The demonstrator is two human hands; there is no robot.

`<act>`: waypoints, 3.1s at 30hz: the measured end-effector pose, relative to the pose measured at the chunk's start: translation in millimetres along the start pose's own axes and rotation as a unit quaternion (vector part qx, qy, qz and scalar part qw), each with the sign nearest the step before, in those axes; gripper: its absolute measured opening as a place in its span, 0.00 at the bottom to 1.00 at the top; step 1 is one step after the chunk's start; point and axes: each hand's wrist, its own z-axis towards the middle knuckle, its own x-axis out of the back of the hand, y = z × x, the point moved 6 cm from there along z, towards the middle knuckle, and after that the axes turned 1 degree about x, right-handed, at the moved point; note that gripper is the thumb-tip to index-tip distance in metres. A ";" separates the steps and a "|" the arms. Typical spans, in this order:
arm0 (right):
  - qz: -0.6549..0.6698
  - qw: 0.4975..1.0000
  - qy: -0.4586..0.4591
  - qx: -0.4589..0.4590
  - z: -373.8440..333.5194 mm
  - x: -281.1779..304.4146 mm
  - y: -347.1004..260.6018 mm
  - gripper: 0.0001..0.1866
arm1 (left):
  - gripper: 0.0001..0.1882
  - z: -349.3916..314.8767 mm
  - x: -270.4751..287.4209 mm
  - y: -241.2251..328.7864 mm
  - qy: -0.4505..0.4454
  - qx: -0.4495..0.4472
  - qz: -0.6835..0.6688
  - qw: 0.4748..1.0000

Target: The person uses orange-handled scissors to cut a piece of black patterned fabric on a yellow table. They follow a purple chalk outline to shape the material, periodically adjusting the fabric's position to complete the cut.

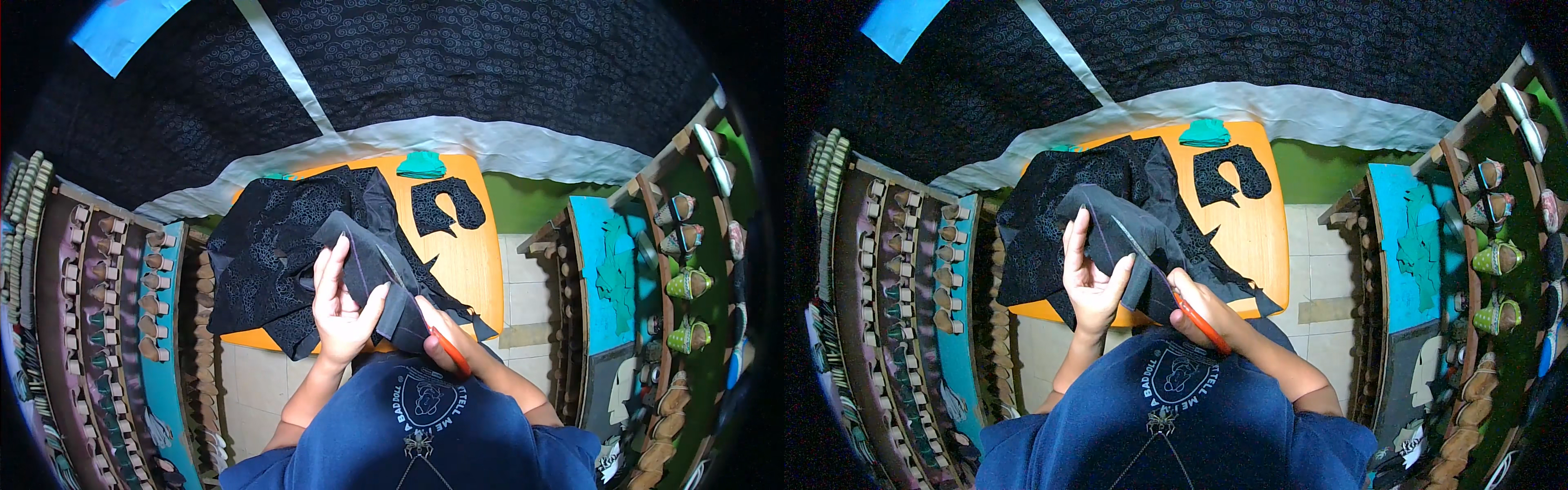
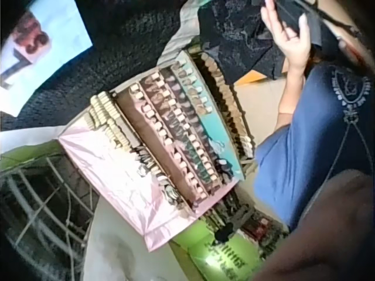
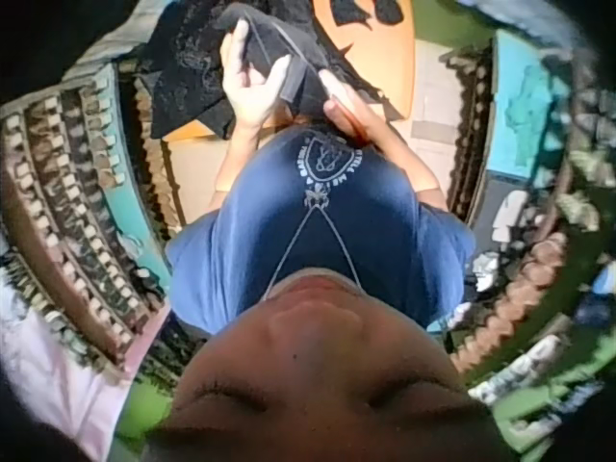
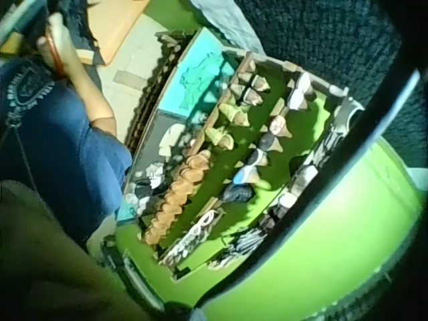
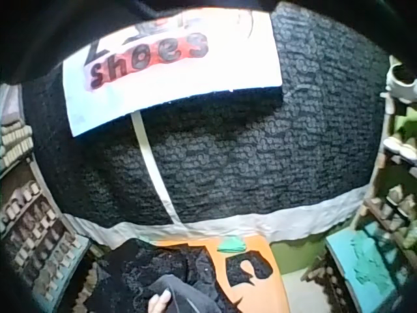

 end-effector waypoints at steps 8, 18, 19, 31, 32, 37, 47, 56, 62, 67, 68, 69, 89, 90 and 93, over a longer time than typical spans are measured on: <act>-0.030 0.999 -0.013 -0.013 1.1 1.7 0.4 0.39 | 0.36 11.1 5.4 0.3 -0.100 0.026 0.109 0.989; -0.026 0.998 -0.050 -0.027 -0.8 -0.2 4.1 0.33 | 0.34 23.9 17.2 -10.9 -0.122 0.153 -0.049 0.980; -0.025 0.998 -0.049 -0.030 -1.0 0.2 4.4 0.32 | 0.34 24.3 17.7 -9.8 -0.123 0.134 -0.024 0.983; -0.031 0.990 -0.095 -0.096 -2.0 -2.2 4.5 0.41 | 0.34 20.0 22.1 -14.1 -0.129 0.143 0.074 0.978; -0.026 0.994 -0.083 -0.066 -1.3 -1.8 3.1 0.36 | 0.34 19.8 22.9 -14.6 -0.140 0.142 0.099 0.975; -0.013 0.998 -0.052 -0.011 -1.4 -2.8 6.3 0.28 | 0.34 21.8 17.2 -7.2 -0.129 0.117 0.059 0.983; 0.002 1.000 -0.017 -0.006 -0.5 0.0 -6.4 0.33 | 0.35 15.9 12.2 -3.8 -0.104 0.086 0.017 0.991; -0.012 0.999 -0.028 -0.023 -1.5 -0.3 -4.9 0.36 | 0.36 11.7 13.9 -3.8 -0.103 0.074 0.045 0.991; -0.001 1.000 -0.021 -0.011 -0.2 -2.1 -0.3 0.37 | 0.36 8.7 8.7 -2.9 -0.113 0.083 0.030 0.990; 0.000 1.000 -0.019 -0.009 -0.9 -1.5 -2.0 0.36 | 0.35 7.6 9.3 -5.7 -0.102 0.067 0.001 0.993; 0.001 1.000 -0.015 -0.007 -1.1 -1.1 -2.6 0.36 | 0.35 7.1 9.7 -7.2 -0.099 0.069 0.001 0.993; 0.002 1.000 -0.016 -0.004 -1.5 -1.2 -0.1 0.36 | 0.35 6.9 9.2 -7.5 -0.102 0.068 -0.001 0.992; 0.016 1.000 -0.018 -0.015 -2.0 -3.6 2.0 0.37 | 0.35 -12.3 4.4 -15.6 0.008 0.088 -0.057 0.994; 0.015 0.999 -0.023 -0.016 -1.9 -3.4 1.2 0.37 | 0.35 -12.5 5.1 -16.4 0.003 0.098 -0.065 0.993; 0.006 0.999 -0.034 -0.006 0.1 -2.9 2.8 0.36 | 0.33 -10.3 9.0 -12.1 -0.003 0.064 -0.061 0.996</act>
